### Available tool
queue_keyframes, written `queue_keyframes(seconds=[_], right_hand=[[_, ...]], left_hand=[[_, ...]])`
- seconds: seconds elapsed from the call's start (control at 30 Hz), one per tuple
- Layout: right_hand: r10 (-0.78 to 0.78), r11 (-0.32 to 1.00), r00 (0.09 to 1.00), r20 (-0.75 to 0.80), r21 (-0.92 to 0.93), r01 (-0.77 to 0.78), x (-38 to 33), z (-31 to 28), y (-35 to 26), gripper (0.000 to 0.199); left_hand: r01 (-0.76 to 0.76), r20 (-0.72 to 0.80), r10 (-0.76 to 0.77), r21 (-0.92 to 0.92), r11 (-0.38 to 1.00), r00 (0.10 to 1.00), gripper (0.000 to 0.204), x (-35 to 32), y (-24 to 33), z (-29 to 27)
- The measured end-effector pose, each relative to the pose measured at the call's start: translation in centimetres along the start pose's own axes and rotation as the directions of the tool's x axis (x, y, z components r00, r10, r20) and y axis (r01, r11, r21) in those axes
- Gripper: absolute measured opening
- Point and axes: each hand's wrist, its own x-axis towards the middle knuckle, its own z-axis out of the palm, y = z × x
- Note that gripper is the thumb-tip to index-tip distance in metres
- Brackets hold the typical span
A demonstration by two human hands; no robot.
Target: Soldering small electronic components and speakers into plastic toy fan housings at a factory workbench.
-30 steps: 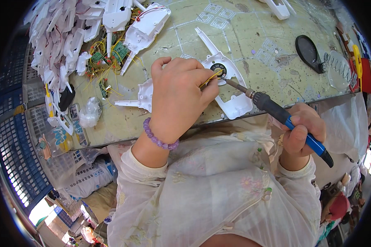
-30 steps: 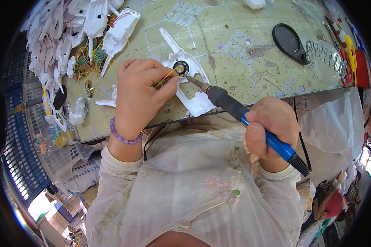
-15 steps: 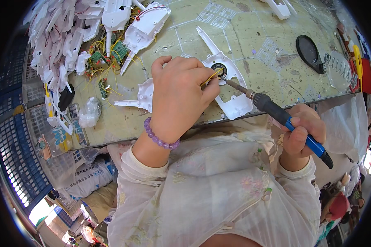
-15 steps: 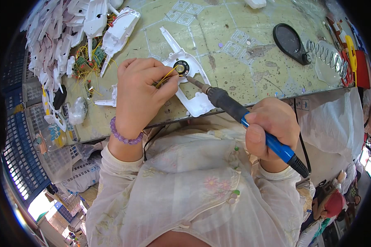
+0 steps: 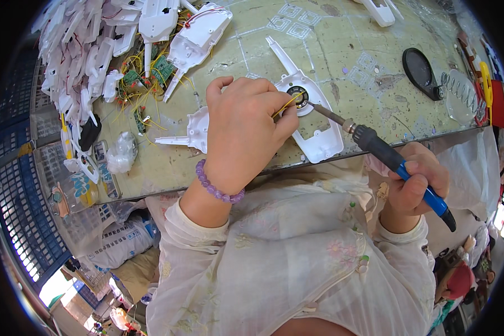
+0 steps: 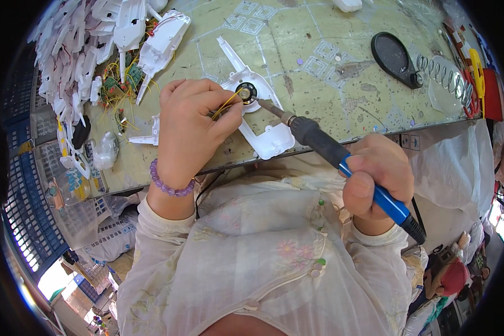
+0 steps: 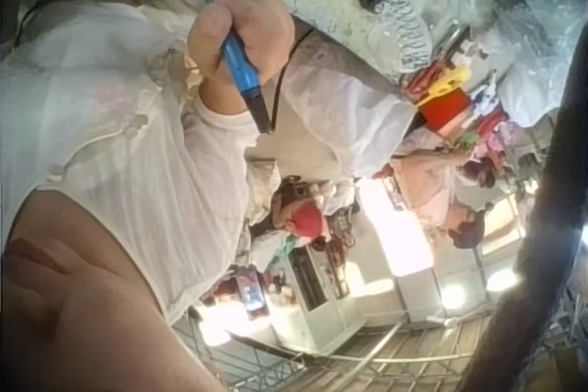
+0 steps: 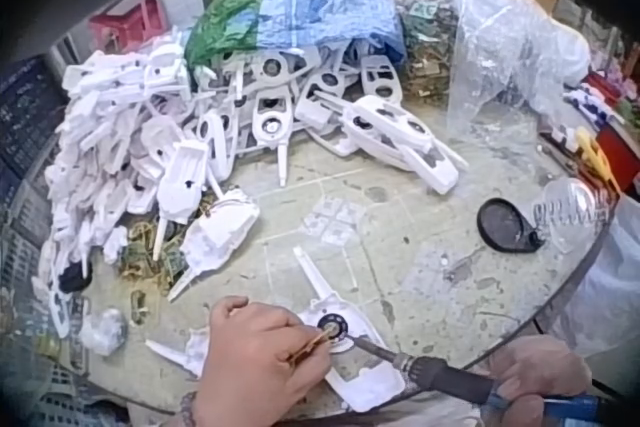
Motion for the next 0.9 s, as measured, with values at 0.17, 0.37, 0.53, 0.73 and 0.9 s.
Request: queue_keyframes(seconds=[0.17, 0.37, 0.53, 0.73, 0.9], right_hand=[[0.037, 0.999, 0.989, -0.146, -0.017, -0.04, -0.3, 0.3, 0.0, 0.026], [0.038, 0.988, 0.969, -0.246, -0.135, -0.073, -0.4, 0.1, -0.1, 0.027], [0.099, 0.988, 0.947, -0.304, -0.085, -0.131, -0.9, -0.2, -0.3, 0.029], [0.093, 0.987, 0.936, -0.34, -0.094, -0.132, -1.0, -0.1, -0.3, 0.028], [0.104, 0.993, 0.933, -0.344, -0.023, -0.119, -1.1, 0.2, -0.2, 0.027]], left_hand=[[0.001, -0.001, -0.001, 0.001, 1.0, 1.0, 0.005, 0.0, 0.0, 0.0], [-0.011, -0.043, 0.009, -0.05, 0.999, 0.999, 0.016, -0.4, 0.6, -1.0], [0.059, -0.041, -0.065, -0.134, 0.989, 0.997, 0.018, -1.1, 1.3, -1.8], [0.107, -0.113, -0.123, -0.142, 0.984, 0.986, 0.013, -1.9, 1.5, -1.4], [-0.026, -0.174, 0.031, 0.033, 0.999, 0.984, 0.016, -2.2, 2.2, -0.7]])
